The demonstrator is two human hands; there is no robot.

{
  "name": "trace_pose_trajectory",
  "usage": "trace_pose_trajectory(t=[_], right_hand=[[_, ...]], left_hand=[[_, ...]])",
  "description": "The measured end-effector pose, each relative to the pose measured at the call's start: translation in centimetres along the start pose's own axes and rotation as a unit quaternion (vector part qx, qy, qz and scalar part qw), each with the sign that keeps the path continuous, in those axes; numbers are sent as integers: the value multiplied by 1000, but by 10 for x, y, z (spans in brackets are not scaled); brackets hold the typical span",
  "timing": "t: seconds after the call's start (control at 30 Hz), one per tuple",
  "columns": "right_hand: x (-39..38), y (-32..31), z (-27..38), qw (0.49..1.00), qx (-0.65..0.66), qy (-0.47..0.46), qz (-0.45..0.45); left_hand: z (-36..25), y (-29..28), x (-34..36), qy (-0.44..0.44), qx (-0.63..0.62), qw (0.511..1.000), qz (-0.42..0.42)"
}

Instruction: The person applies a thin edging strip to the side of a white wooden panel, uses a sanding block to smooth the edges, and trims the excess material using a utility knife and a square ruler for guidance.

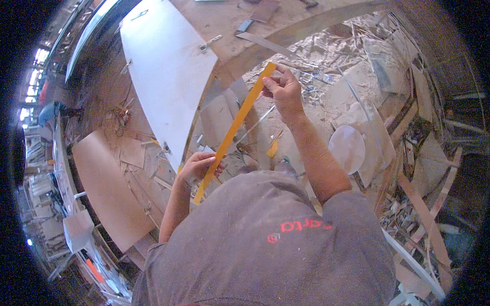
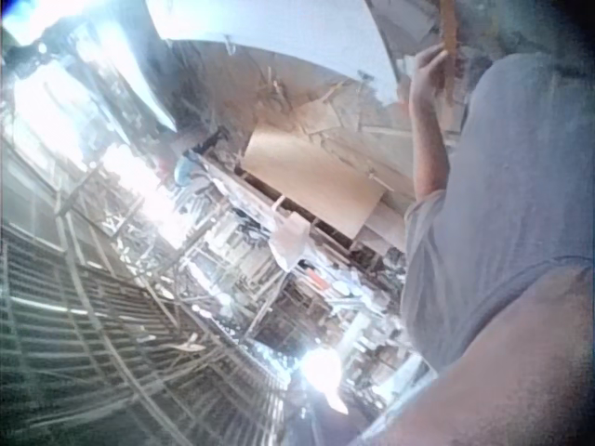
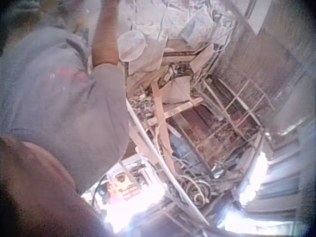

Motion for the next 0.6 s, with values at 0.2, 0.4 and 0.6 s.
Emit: trace_pose_trajectory(t=[0.2,0.4,0.6], right_hand=[[40,49,-32,1000,6,16,19],[72,86,-59,998,4,42,39],[114,107,-86,995,-11,92,45]], left_hand=[[-12,-56,-5,34,-46,998,-22],[-22,-85,-15,33,-91,993,-74],[-30,-94,-8,36,-125,985,-110]])
Point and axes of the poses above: each hand's wrist, its own x-axis towards the middle knuckle, its own y-axis out of the palm, z = x × y, the point moved 5 cm from there along x, towards the middle knuckle, and after that the axes turned 12 degrees about x, right-handed, at the moved point
